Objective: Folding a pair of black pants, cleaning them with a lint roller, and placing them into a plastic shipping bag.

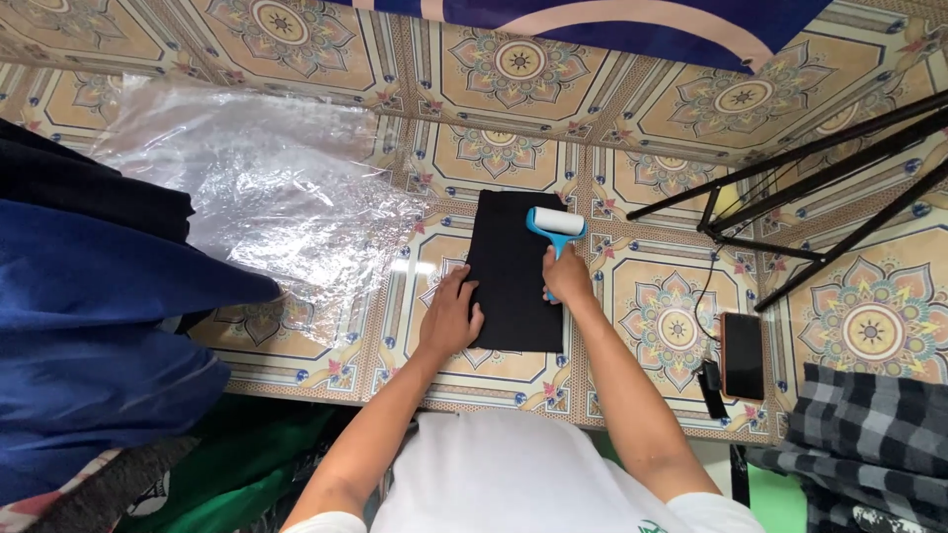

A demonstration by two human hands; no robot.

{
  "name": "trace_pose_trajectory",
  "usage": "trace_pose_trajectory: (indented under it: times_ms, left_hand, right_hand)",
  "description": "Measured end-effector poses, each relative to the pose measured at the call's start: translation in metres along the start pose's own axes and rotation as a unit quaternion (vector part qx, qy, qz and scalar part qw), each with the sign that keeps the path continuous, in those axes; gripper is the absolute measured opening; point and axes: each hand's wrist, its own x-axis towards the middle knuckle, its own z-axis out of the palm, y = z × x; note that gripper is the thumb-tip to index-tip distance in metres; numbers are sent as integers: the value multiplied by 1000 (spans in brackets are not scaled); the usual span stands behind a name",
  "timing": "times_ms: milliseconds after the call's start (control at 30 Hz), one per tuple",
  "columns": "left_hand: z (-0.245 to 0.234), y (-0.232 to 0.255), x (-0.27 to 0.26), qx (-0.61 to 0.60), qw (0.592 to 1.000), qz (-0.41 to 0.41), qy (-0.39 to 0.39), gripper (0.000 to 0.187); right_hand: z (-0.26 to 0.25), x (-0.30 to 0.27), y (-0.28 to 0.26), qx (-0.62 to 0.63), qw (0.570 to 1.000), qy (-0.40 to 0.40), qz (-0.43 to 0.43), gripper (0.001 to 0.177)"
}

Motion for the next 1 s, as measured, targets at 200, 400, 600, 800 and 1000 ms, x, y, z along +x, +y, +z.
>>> trace_pose_trajectory:
  times_ms: [200, 400, 600, 800, 1000]
  left_hand:
    - [-4, 0, 0, -3, 1000, 3, -4, 35]
    - [-10, -1, -2, -47, 997, 48, 26, 36]
    - [11, -16, -9, -96, 976, 196, -8, 27]
    - [-3, -14, -4, -82, 969, 220, -80, 42]
    - [-4, -16, -6, -75, 963, 235, -106, 49]
  right_hand:
    - [26, 9, 42, 84, 996, -22, 18, 67]
    - [57, 37, 126, 187, 977, 103, -1, 42]
    - [9, -7, 138, 44, 965, 257, 6, 46]
    - [29, -23, 129, 17, 892, 392, -225, 47]
    - [104, -56, 87, -20, 928, 125, -351, 32]
